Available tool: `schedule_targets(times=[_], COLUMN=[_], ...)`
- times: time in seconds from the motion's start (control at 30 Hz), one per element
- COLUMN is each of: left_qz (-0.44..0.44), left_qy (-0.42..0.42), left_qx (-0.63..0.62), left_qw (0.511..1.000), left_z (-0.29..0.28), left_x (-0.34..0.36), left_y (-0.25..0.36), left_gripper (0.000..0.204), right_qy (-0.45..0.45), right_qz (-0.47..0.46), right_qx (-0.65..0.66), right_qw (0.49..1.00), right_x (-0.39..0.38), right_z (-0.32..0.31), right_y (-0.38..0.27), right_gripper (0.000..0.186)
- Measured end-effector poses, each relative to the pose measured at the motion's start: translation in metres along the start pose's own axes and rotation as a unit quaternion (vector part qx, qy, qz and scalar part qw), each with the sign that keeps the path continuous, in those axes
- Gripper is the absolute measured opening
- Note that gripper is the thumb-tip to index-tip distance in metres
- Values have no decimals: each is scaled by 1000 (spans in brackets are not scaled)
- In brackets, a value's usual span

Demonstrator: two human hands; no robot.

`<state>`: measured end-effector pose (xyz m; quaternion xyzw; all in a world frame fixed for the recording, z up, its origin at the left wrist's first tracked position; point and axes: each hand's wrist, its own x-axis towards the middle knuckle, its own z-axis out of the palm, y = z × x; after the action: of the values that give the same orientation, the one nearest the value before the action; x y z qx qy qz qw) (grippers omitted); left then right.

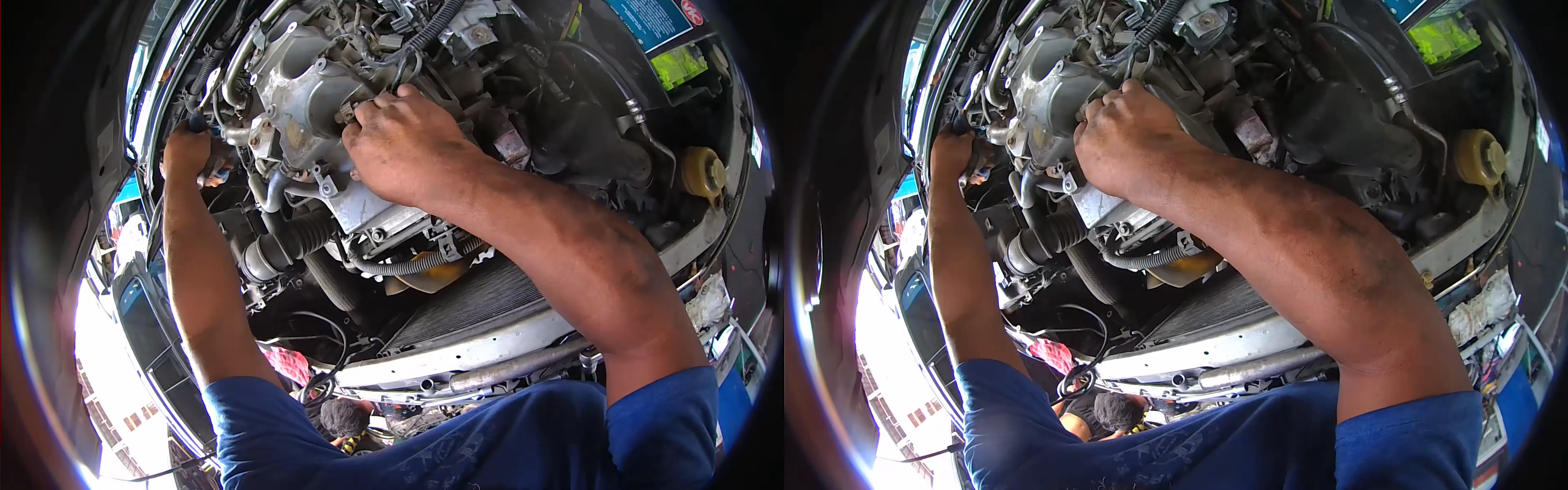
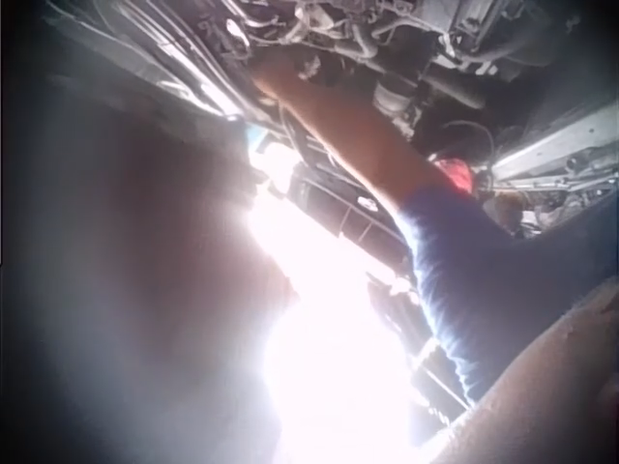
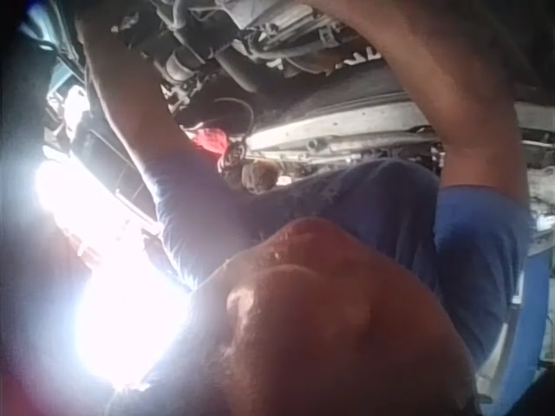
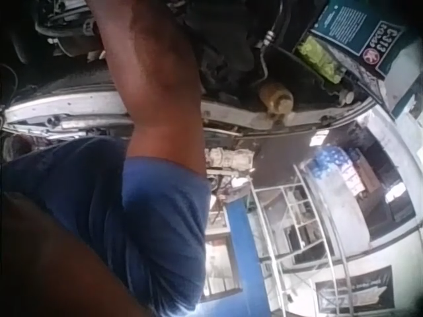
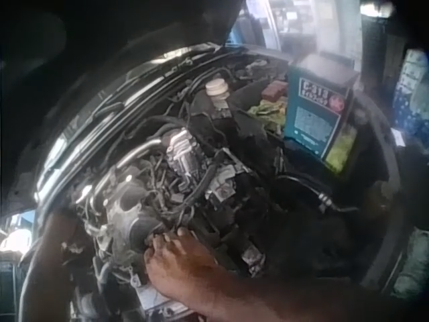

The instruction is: Repairing and maintaining engine components using hand tools in a service bay.

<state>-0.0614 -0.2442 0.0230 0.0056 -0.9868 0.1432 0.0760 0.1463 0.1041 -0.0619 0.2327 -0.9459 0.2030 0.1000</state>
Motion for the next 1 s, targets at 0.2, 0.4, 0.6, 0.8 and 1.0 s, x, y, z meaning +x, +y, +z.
schedule_targets(times=[0.2, 0.4, 0.6, 0.8, 1.0], left_qz=[164, -47, -95, -77, -30], left_qy=[-27, -74, -53, -98, -122], left_qx=[137, 66, 107, 86, 38], left_qw=[977, 994, 988, 988, 991], left_z=[15, -1, -9, -25, -36], left_x=[23, 1, 7, -1, -19], left_y=[-55, -1, -3, 18, 54], left_gripper=[30, 52, 51, 46, 42], right_qy=[18, 4, -48, -60, -37], right_qz=[-9, -9, -3, 1, 4], right_qx=[37, 5, 28, 26, 19], right_qw=[999, 1000, 998, 998, 999], right_x=[4, -2, 2, 1, -1], right_z=[-4, -1, -11, -13, -10], right_y=[-8, 2, -1, 0, 2], right_gripper=[26, 27, 28, 29, 27])
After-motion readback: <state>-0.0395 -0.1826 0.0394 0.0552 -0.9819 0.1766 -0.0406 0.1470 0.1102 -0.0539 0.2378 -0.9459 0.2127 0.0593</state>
